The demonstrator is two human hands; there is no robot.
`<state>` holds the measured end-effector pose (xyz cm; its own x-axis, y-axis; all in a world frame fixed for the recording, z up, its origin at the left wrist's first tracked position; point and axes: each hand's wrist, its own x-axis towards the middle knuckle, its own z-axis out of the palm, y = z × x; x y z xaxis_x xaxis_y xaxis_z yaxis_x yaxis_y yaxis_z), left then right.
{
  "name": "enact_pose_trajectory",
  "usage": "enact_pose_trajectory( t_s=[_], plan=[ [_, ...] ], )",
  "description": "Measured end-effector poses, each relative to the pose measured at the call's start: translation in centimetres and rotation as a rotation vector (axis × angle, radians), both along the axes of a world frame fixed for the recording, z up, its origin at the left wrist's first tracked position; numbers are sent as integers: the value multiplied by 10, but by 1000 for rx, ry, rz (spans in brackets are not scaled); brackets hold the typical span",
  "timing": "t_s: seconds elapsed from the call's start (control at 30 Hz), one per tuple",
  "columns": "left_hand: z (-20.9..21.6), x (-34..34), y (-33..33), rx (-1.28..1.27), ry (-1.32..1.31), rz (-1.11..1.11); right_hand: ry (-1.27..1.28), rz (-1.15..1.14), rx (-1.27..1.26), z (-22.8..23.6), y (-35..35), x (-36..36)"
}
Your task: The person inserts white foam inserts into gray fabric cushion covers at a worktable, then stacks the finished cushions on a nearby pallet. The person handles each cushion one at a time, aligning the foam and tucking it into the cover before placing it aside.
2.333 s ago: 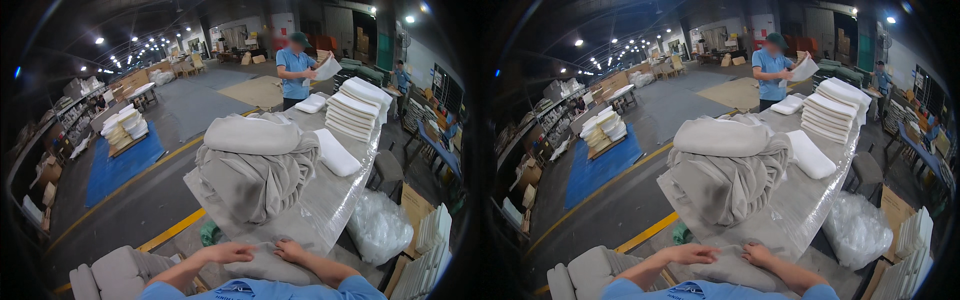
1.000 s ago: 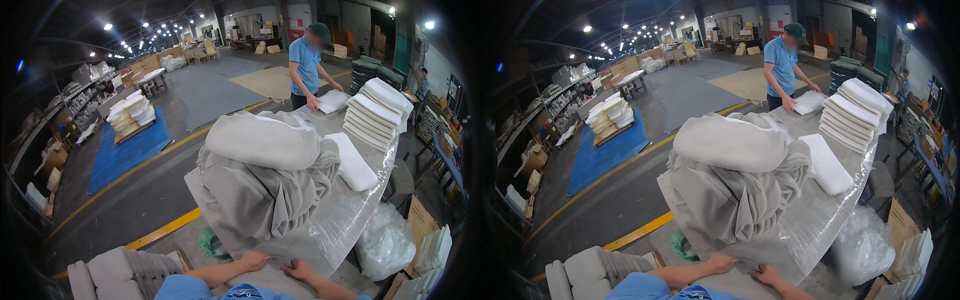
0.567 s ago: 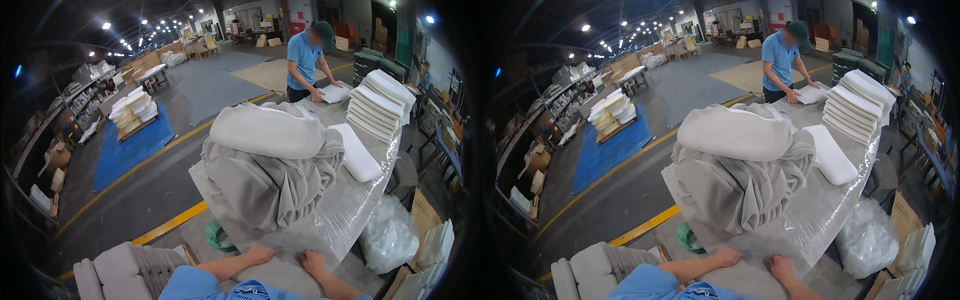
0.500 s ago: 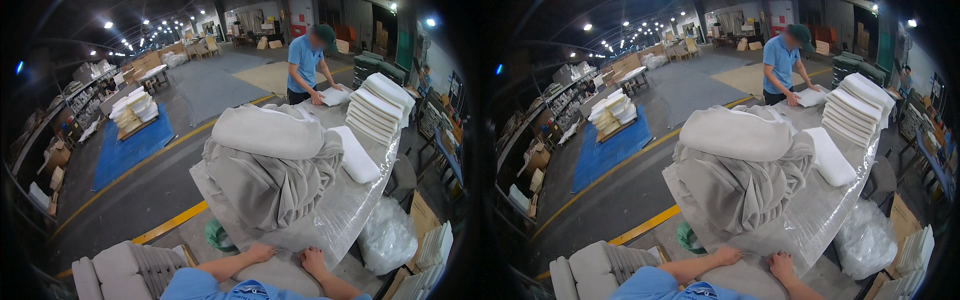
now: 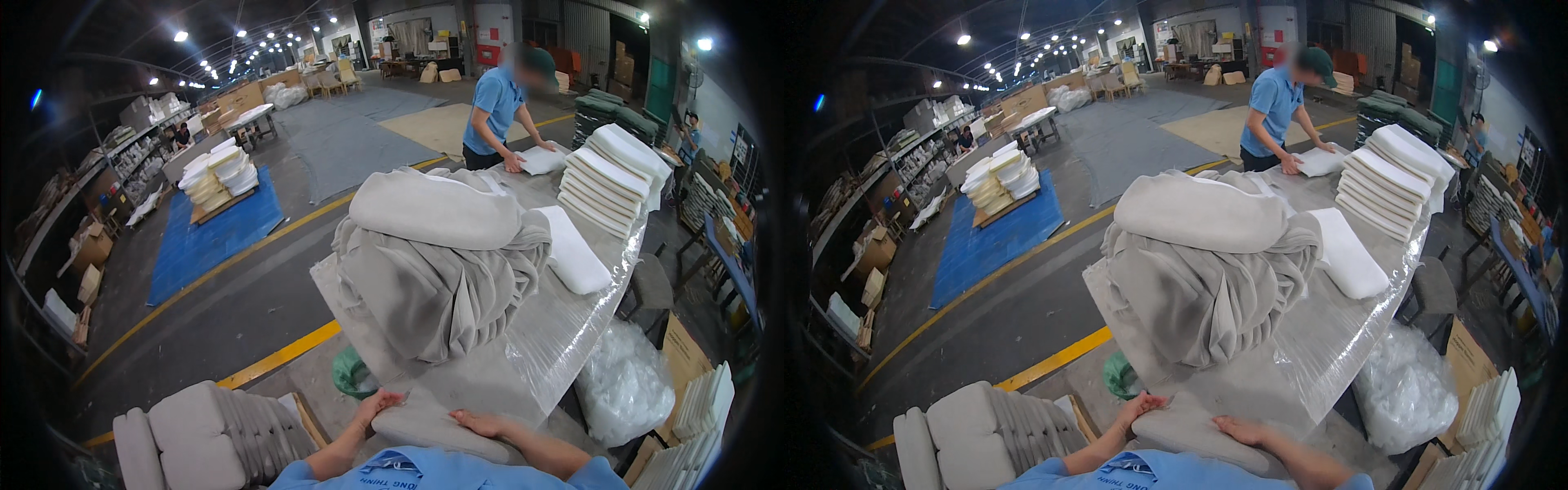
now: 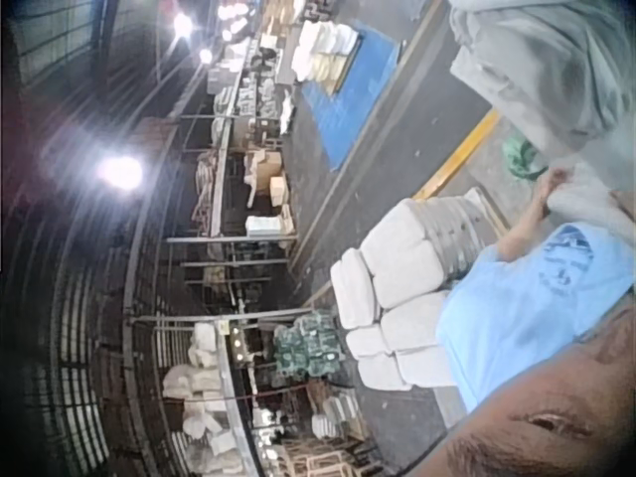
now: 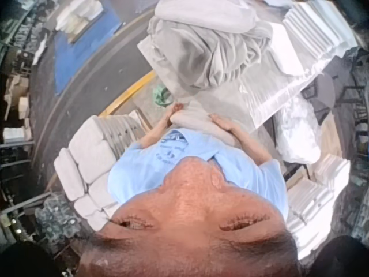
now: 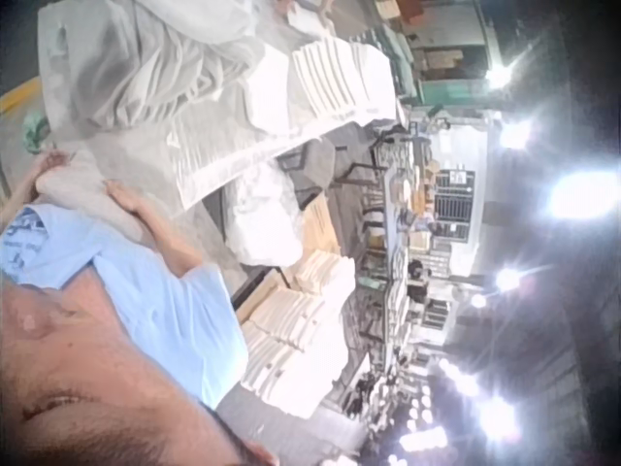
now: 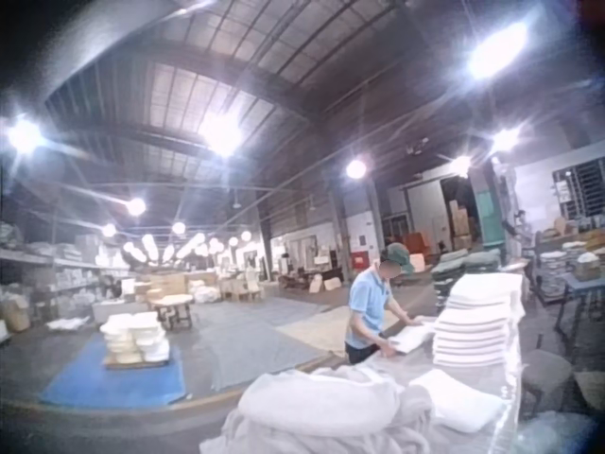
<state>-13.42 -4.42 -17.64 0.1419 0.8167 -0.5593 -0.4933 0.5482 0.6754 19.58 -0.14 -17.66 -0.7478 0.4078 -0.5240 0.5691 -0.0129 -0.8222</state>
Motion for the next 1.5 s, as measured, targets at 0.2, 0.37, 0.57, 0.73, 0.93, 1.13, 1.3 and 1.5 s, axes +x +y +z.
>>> enact_pose_trajectory(
  t_s=[0.2,0.37,0.57,0.73,0.93,1.13,1.3,1.5],
  plan=[
    [-10,5,-5,-193,-98,569,-40,196,458,130,-22,-64],
    [27,30,22,-59,-132,457,-266,-105,745,144,-23,-47],
    [92,64,34,408,81,385,221,-905,680,197,-16,37],
    [101,100,54,587,461,-171,930,-1430,414,210,-35,50],
    [106,129,131,489,533,-584,1001,-1584,156,175,-83,47],
    [14,147,124,465,862,-1240,764,-1802,-288,125,-136,47],
    [-38,145,96,449,1067,-1488,740,-1803,-729,79,-166,57],
    [-36,151,83,597,1242,-1223,435,-1887,-484,62,-167,131]
  ],
)
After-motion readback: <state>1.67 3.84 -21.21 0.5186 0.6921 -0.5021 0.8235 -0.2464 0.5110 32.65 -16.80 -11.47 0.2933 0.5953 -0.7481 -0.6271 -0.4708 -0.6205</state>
